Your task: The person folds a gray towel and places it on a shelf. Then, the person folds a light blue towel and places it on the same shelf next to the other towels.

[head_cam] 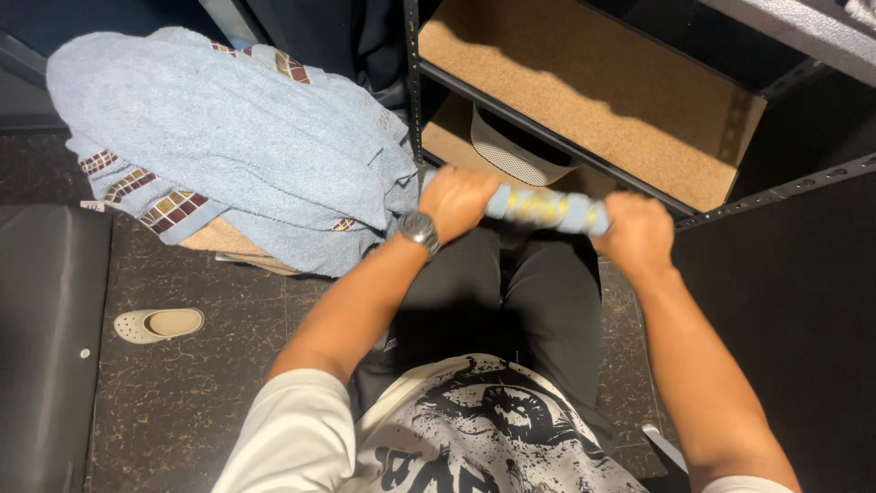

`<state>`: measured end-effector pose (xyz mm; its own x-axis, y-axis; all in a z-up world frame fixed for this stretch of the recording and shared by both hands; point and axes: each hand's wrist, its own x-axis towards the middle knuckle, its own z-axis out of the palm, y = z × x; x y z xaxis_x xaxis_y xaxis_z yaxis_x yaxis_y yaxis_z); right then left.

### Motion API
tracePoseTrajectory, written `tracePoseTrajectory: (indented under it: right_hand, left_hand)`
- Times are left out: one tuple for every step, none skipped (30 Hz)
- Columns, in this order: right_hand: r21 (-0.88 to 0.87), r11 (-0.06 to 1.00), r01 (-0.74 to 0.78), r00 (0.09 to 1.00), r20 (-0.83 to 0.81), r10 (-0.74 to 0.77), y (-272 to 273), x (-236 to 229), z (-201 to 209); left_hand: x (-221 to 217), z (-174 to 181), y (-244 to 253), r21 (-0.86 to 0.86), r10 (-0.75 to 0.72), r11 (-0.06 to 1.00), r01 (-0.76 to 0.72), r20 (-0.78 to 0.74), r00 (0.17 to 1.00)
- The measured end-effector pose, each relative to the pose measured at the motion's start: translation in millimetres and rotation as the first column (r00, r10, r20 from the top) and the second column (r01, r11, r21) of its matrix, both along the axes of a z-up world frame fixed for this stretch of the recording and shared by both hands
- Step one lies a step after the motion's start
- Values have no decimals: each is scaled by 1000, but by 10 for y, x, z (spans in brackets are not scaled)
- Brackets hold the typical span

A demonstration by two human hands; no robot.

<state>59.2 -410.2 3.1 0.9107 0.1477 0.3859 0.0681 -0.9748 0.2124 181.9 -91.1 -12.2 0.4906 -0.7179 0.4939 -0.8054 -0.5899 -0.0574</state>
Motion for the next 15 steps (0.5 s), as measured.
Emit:
tracePoseTrajectory:
  right_hand:
    - [10, 1000, -17, 997, 79, 16, -93, 135, 80]
    - [21, 999, -33, 987, 157, 29, -183, 259, 155]
    - [23, 999, -33, 987, 157, 29, -228, 269, 179]
    - [27, 998, -57, 977, 205, 50, -282, 289, 211]
    - [30, 996, -80, 965, 253, 70, -341, 312, 244]
    - [32, 997, -76, 965, 255, 66, -374, 267, 221]
    - [18, 995, -96, 967, 238, 89, -410, 225, 196]
    - [4, 994, -113, 970, 219, 109, -452, 161, 171]
    - [5, 994, -105, 971, 218, 101, -335, 55, 261]
    - [-24, 993, -112, 978, 172, 115, -238, -74, 362]
    - [-52, 991, -121, 984, 125, 127, -136, -199, 460]
    - [-55, 992, -114, 986, 119, 120, -54, -339, 471]
    - [0, 994, -107, 994, 21, 107, 37, -479, 483]
    - [57, 993, -100, 992, -76, 105, 145, -587, 491]
    - [56, 993, -100, 991, -79, 104, 241, -709, 493]
  left_hand:
    - [137, 147, -73, -53, 31, 998, -26, 96, 995]
    - [267, 291, -146, -107, 64, 993, -44, 189, 980]
    - [306, 353, -152, -104, 64, 994, -45, 189, 980]
    - [364, 424, -172, -123, 54, 992, -28, 214, 975]
    - [423, 495, -196, -141, 45, 990, -11, 239, 970]
    - [377, 507, -173, -139, 40, 990, -7, 241, 970]
    - [332, 515, -152, -121, 22, 993, 7, 238, 971]
    - [281, 518, -143, -105, 0, 994, 25, 233, 972]
    - [159, 555, -64, -103, -8, 994, 33, 233, 973]
    - [25, 583, -9, -62, -39, 997, 48, 147, 988]
    - [-106, 607, 51, -22, -66, 997, 68, 61, 996]
    - [-249, 545, 98, -26, -73, 997, 75, 56, 996]
    - [-392, 484, 152, 40, -60, 997, 65, -120, 991]
    - [-526, 428, 233, 109, -27, 992, 61, -288, 957]
    - [-620, 354, 272, 108, -28, 992, 62, -291, 956]
